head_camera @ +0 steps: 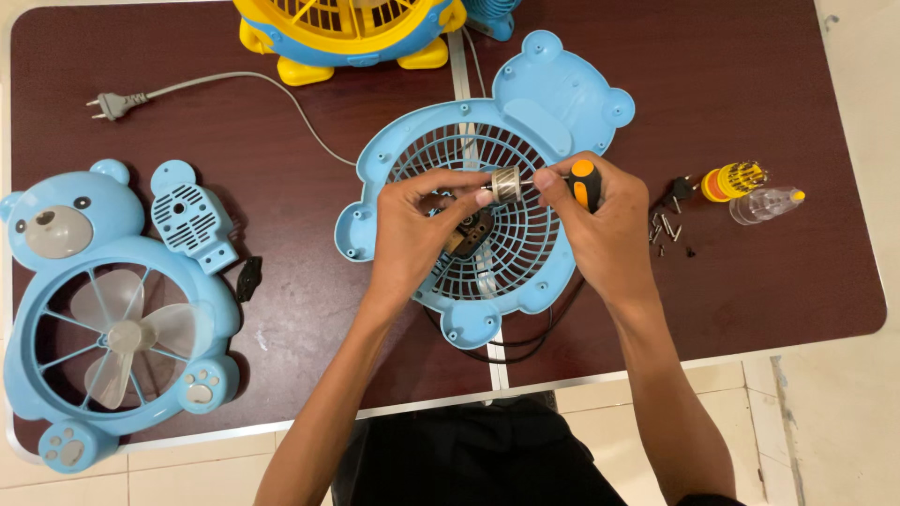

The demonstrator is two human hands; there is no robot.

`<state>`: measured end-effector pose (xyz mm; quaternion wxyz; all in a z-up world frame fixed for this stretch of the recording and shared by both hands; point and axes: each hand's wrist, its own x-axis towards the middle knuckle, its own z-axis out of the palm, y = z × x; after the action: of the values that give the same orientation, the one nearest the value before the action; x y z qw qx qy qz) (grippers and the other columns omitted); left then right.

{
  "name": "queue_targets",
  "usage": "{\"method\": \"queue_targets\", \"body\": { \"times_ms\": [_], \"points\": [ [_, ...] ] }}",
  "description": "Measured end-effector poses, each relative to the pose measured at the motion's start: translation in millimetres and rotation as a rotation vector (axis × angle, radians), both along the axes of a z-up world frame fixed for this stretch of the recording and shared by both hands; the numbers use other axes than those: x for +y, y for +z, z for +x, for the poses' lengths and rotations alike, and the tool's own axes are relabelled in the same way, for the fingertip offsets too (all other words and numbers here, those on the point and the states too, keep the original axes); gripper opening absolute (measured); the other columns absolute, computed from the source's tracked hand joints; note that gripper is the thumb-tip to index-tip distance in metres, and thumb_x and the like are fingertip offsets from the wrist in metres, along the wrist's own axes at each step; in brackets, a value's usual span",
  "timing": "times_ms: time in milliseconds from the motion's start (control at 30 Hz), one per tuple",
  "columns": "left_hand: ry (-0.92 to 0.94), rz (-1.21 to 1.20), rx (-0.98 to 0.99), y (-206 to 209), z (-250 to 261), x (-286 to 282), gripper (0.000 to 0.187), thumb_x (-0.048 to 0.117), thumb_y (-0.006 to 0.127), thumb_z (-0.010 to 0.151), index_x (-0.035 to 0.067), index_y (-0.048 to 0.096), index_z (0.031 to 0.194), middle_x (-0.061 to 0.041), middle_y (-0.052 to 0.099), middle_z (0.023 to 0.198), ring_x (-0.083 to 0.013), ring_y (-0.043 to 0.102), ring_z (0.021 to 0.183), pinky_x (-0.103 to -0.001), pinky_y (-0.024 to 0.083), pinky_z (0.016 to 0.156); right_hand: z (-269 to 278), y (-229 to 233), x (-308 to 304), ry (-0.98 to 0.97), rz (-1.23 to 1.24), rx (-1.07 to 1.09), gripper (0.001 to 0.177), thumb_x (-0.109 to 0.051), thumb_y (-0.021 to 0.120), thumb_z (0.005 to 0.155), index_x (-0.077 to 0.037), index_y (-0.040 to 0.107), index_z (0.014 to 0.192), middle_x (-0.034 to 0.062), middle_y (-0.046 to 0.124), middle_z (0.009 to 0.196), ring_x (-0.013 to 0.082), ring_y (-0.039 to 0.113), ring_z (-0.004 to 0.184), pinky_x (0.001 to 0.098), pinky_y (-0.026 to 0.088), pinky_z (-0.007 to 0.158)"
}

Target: The person assembles a blue bear-shaped fan by inserting the motor into the cage and securing it with screws using a screwdriver. They then attach the rear motor cover and tighten its screws.

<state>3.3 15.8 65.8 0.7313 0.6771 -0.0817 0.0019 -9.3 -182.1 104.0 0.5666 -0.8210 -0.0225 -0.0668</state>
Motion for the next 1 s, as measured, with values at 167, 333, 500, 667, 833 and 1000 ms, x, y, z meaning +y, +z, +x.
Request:
{"method": "queue_targets", "body": {
  "times_ms": [167, 333, 500, 667, 833, 1000],
  "points": [
    [0.041, -0.126, 0.048, -6, 3, 3, 0.025, 0.007, 0.080, 0.089, 0.002, 0.076, 0.113, -0.009, 0.079, 0.101, -0.0094, 0.075, 0.089, -0.023, 0.062, 0.079, 6, -9, 7, 0.014, 0.110, -0.012, 0.021, -0.021, 0.071, 0.104, -0.001, 0.073, 0.098, -0.0028, 0.065, 0.078, 0.0007, 0.052, 0.070, 0.0203, 0.040, 0.063],
    [0.019, -0.113, 0.088, -10, 1, 9, 0.020, 0.008, 0.077, 0.093, 0.001, 0.077, 0.111, -0.007, 0.079, 0.101, -0.0080, 0.073, 0.087, -0.021, 0.060, 0.077, 10, -17, 11, 0.002, 0.157, 0.009, 0.022, -0.021, 0.071, 0.104, 0.000, 0.073, 0.096, -0.0021, 0.065, 0.078, 0.0011, 0.052, 0.069, 0.0199, 0.040, 0.062],
    [0.092, -0.039, 0.116, -14, 0, 5, 0.016, 0.008, 0.076, 0.092, 0.000, 0.078, 0.106, -0.005, 0.079, 0.097, -0.0070, 0.070, 0.078, -0.021, 0.057, 0.067, 10, -22, 16, 0.013, 0.081, 0.031, 0.023, -0.021, 0.071, 0.102, 0.000, 0.072, 0.092, -0.0029, 0.064, 0.074, 0.0006, 0.050, 0.066, 0.0206, 0.038, 0.059],
    [0.094, -0.042, 0.123, -24, 0, 9, 0.019, 0.008, 0.078, 0.091, 0.001, 0.078, 0.109, -0.008, 0.079, 0.094, -0.0083, 0.070, 0.080, -0.022, 0.056, 0.070, 12, -23, 19, 0.035, 0.075, 0.055, 0.021, -0.021, 0.072, 0.102, -0.002, 0.072, 0.093, -0.0044, 0.064, 0.074, -0.0001, 0.050, 0.067, 0.0201, 0.039, 0.060],
    [-0.034, -0.180, 0.184, -28, 6, 23, 0.019, 0.009, 0.077, 0.091, 0.002, 0.075, 0.108, -0.008, 0.079, 0.095, -0.0089, 0.073, 0.086, -0.023, 0.059, 0.079, 15, -27, 20, 0.053, 0.056, 0.050, 0.024, -0.023, 0.072, 0.102, -0.001, 0.071, 0.091, -0.0039, 0.063, 0.074, 0.0007, 0.048, 0.067, 0.0211, 0.038, 0.060],
    [-0.011, -0.066, 0.221, -28, 8, 23, 0.019, 0.011, 0.078, 0.091, 0.001, 0.076, 0.107, -0.006, 0.076, 0.092, -0.0074, 0.070, 0.081, -0.024, 0.058, 0.076, 17, -30, 23, 0.049, 0.067, 0.067, 0.024, -0.023, 0.072, 0.101, -0.002, 0.071, 0.091, -0.0051, 0.065, 0.075, 0.0001, 0.051, 0.067, 0.0208, 0.041, 0.061]
  ]
}}
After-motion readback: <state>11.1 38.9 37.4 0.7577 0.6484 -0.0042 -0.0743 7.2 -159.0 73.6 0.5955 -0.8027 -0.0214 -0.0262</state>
